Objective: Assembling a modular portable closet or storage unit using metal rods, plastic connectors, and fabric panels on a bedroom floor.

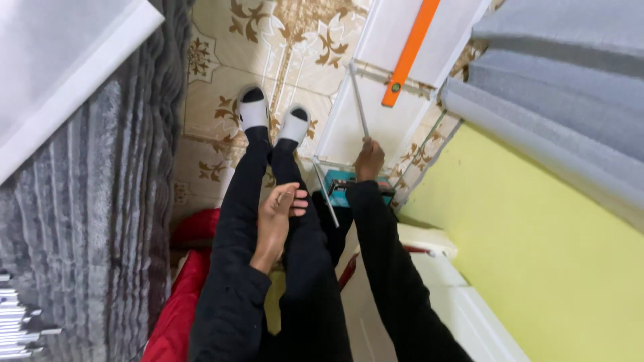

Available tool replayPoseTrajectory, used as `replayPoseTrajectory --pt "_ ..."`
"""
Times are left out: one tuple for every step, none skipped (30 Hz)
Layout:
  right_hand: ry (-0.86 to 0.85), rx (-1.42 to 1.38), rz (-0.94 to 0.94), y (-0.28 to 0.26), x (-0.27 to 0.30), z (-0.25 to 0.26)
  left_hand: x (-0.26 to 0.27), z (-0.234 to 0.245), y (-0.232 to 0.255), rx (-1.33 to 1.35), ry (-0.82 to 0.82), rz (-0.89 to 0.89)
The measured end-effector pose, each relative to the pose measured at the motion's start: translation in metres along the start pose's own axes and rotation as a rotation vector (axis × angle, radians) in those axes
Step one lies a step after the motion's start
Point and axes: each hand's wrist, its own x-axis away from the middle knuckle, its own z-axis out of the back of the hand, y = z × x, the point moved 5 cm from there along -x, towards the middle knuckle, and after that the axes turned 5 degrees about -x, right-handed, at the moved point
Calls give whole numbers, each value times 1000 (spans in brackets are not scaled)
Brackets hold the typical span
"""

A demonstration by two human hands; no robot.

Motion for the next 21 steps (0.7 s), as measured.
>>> replayPoseTrajectory --pt "-2 2 0 17 -9 -6 -5 -2 0 2 1 1" --pt "34 26 121 29 -18 -10 -11 -5 -1 14 -8 -15" --pt "63 70 221 52 -11 -1 -3 -8 -10 26 -18 -3" --pt "57 91 201 40 -1 8 0 -10 -14 27 -17 27" --pt "-8 132 109 29 4 8 0 -12 -14 35 -14 -13" --pt "-73 174 16 16 10 7 1 -13 -13 43 -12 -53" --pt "-84 172 28 1 10 7 -2 -16 -14 50 0 -62" --pt "-71 68 -49 -12 10 8 -4 -20 -13 71 -18 -64" --pt "-48 -41 -130 -25 10 9 -9 -23 -12 85 -47 -69" --pt "-48 -50 -121 -28 4 6 -13 -24 -8 84 -47 -81" --pt "-43 -39 -109 -26 6 12 -11 -26 -10 62 -48 -31" --pt "-39 -28 -98 -23 8 17 -9 -27 -13 39 -48 19" --pt "-41 -21 -103 -14 6 17 -8 -27 -14 42 -47 28" --pt "-18 12 -25 -8 4 18 -7 -27 -14 61 -40 16" --pt "5 40 57 -5 1 17 -9 -26 -13 80 -33 0" --pt "3 44 55 -2 1 17 -8 -26 -12 82 -31 3" --pt "20 24 88 -2 -1 17 -9 -26 -11 64 -26 11" --pt "37 5 121 -3 -3 18 -9 -26 -9 47 -21 18" --pt "37 5 120 -9 -2 19 -10 -26 -10 47 -20 19" --pt "22 18 81 -13 -2 20 -11 -26 -11 55 -17 29" --pt "3 32 41 -16 0 21 -10 -25 -14 64 -12 42"
